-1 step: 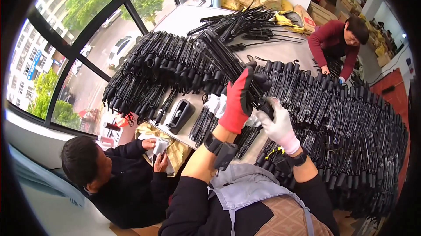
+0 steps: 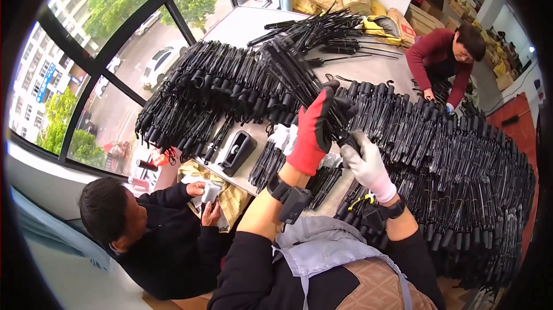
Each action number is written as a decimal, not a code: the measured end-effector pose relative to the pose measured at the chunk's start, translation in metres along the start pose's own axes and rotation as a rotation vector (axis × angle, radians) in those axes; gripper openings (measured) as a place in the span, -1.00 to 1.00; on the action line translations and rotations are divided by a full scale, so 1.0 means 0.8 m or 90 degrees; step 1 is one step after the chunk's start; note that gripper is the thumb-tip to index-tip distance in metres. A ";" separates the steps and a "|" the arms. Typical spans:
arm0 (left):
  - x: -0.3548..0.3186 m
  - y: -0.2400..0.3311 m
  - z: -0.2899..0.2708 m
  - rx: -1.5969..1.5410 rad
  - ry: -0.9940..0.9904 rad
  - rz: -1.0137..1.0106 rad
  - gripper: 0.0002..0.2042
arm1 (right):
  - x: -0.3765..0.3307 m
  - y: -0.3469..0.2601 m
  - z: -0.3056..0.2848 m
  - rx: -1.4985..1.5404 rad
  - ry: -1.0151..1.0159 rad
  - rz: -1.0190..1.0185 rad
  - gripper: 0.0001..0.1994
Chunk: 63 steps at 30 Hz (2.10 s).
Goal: Slide white protective sleeves onto black rod components at a manufacturing workbench.
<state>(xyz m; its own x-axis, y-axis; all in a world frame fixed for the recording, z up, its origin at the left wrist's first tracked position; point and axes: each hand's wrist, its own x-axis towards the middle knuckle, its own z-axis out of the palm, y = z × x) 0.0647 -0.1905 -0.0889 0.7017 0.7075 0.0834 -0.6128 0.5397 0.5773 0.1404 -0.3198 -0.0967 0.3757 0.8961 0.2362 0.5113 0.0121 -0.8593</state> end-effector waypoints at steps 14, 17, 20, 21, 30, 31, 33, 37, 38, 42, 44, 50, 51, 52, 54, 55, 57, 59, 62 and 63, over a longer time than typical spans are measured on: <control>0.022 0.023 0.013 -0.013 0.034 0.056 -0.74 | 0.003 0.103 0.031 0.163 0.058 0.099 -0.58; 0.052 0.001 0.012 0.017 0.040 0.132 -0.55 | 0.037 0.112 0.016 -0.063 0.141 -0.158 -0.52; 0.078 -0.076 0.002 0.219 0.224 0.323 -0.09 | 0.061 0.128 0.006 -0.205 0.149 -0.282 -0.49; 0.069 -0.080 0.016 0.180 0.201 0.227 -0.01 | 0.056 0.146 -0.018 -0.243 0.150 -0.257 -0.49; 0.001 -0.029 0.016 0.283 0.172 0.025 0.23 | 0.042 0.186 -0.015 -0.367 0.140 -0.272 -0.52; 0.006 -0.043 0.010 0.314 0.168 0.035 0.23 | 0.037 0.188 -0.014 -0.319 0.133 -0.247 -0.52; 0.027 -0.068 0.014 0.315 0.141 0.052 0.20 | 0.033 0.177 -0.011 -0.136 0.182 -0.180 -0.53; 0.026 -0.112 0.030 0.303 0.077 0.069 0.14 | -0.001 0.183 -0.031 0.159 0.278 -0.037 -0.55; 0.026 -0.115 0.037 0.295 0.063 0.074 0.14 | -0.005 0.191 -0.046 0.096 0.277 -0.046 -0.54; -0.002 -0.104 0.052 0.207 0.090 0.034 0.11 | -0.019 0.179 -0.068 -0.278 0.246 -0.149 -0.56; -0.005 -0.112 0.060 0.160 0.104 0.017 0.10 | -0.022 0.176 -0.080 -0.440 0.226 -0.207 -0.57; -0.003 -0.099 0.065 0.258 0.121 0.008 -0.27 | -0.037 0.181 -0.085 -0.408 0.254 -0.155 -0.57; -0.012 -0.083 0.075 0.242 0.049 -0.016 -0.32 | -0.042 0.171 -0.093 -0.322 0.253 -0.072 -0.57; -0.029 -0.071 0.069 0.257 0.064 -0.020 -0.32 | -0.049 0.157 -0.075 -0.303 0.246 -0.066 -0.57; -0.034 -0.046 0.072 0.223 0.073 0.019 -0.44 | -0.033 0.097 -0.063 0.018 0.149 -0.027 -0.59; -0.038 -0.044 0.078 0.205 0.072 0.030 -0.48 | -0.035 0.083 -0.064 0.173 0.102 -0.001 -0.60; -0.031 -0.071 0.078 0.300 0.139 0.103 -0.50 | -0.035 0.101 -0.061 0.224 0.124 0.014 -0.60; -0.021 -0.093 0.091 0.465 0.268 0.255 -0.53 | -0.033 0.130 -0.064 0.309 0.167 0.046 -0.60; -0.034 -0.072 0.089 0.337 0.198 0.199 -0.71 | -0.028 0.136 -0.046 0.503 0.084 0.078 -0.66; -0.028 -0.078 0.074 0.304 0.136 0.185 -0.74 | -0.033 0.144 -0.041 0.258 0.082 -0.023 -0.67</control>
<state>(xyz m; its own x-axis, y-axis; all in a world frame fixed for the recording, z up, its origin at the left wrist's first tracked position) 0.1088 -0.2675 -0.0787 0.4111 0.8981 0.1563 -0.5034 0.0807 0.8603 0.2150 -0.3571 -0.1872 0.4700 0.8292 0.3025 0.1900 0.2397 -0.9521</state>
